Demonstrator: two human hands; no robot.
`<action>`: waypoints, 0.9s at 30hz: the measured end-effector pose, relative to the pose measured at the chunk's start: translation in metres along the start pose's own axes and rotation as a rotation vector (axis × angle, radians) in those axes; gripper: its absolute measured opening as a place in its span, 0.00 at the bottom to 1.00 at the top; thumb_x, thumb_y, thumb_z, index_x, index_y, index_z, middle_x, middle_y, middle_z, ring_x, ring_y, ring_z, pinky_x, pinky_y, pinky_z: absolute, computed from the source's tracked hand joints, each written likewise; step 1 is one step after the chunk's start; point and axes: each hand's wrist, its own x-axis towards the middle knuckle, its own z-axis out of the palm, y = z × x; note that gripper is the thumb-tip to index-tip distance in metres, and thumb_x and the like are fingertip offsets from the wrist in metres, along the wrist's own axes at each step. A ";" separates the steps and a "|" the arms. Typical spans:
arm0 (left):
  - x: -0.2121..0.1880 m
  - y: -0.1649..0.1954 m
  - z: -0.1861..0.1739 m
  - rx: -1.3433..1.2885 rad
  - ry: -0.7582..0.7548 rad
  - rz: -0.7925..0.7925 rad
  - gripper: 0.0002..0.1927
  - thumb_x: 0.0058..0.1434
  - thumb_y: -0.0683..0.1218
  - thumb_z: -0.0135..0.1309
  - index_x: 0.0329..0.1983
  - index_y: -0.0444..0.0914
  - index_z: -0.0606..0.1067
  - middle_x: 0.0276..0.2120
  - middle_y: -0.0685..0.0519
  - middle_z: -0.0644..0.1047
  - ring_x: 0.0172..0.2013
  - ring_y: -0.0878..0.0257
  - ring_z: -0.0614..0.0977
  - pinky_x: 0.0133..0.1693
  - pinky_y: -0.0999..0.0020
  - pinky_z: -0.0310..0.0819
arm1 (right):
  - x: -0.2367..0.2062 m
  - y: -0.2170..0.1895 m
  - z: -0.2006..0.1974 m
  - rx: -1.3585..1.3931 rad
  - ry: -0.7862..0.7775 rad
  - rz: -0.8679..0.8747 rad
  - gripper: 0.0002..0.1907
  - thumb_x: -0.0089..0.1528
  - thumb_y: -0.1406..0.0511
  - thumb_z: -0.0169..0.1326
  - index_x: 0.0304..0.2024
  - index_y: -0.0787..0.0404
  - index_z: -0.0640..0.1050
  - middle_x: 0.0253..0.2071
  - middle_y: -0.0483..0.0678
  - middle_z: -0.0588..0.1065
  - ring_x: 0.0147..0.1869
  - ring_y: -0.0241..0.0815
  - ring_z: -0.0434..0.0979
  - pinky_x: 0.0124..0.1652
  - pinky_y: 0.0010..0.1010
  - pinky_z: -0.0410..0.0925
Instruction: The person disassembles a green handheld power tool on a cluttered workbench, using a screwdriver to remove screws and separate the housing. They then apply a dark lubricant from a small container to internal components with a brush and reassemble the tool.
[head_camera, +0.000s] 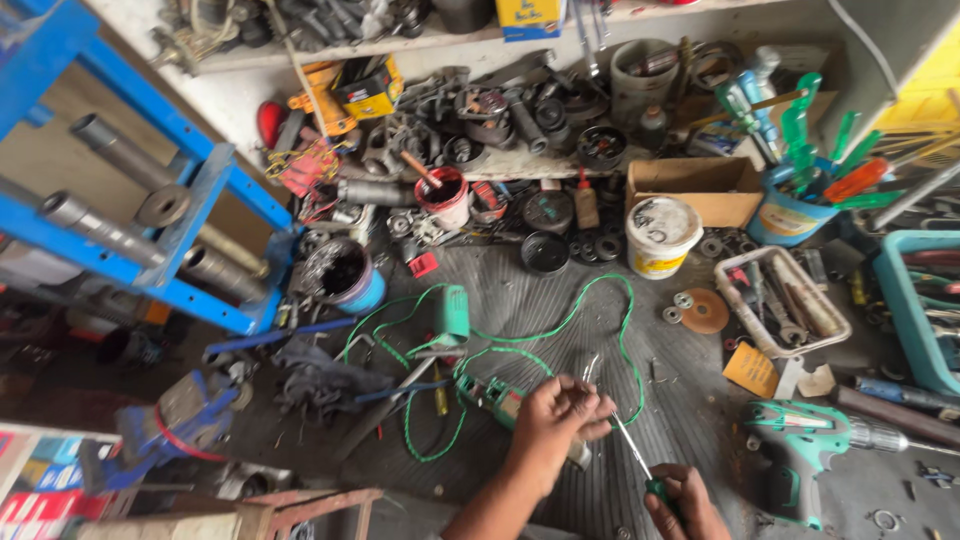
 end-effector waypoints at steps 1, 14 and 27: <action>-0.010 -0.006 0.000 -0.124 0.037 -0.058 0.08 0.67 0.41 0.56 0.47 0.34 0.73 0.40 0.50 0.82 0.43 0.61 0.86 0.44 0.62 0.86 | -0.002 -0.001 0.000 -0.042 -0.015 0.058 0.20 0.58 0.63 0.61 0.52 0.59 0.75 0.30 0.47 0.81 0.35 0.33 0.80 0.39 0.27 0.71; -0.035 -0.018 -0.011 -0.165 0.071 -0.059 0.07 0.67 0.42 0.57 0.46 0.36 0.76 0.43 0.47 0.83 0.42 0.59 0.86 0.44 0.59 0.85 | -0.012 -0.020 -0.017 -0.272 -0.126 0.068 0.17 0.59 0.61 0.62 0.49 0.57 0.78 0.33 0.49 0.82 0.38 0.39 0.85 0.40 0.32 0.75; -0.034 0.005 -0.030 0.116 -0.081 -0.184 0.06 0.69 0.41 0.55 0.45 0.33 0.77 0.43 0.47 0.83 0.43 0.61 0.85 0.48 0.63 0.85 | -0.013 -0.047 -0.033 -0.384 -0.237 -0.102 0.20 0.57 0.64 0.61 0.53 0.55 0.79 0.31 0.54 0.82 0.33 0.48 0.88 0.32 0.36 0.76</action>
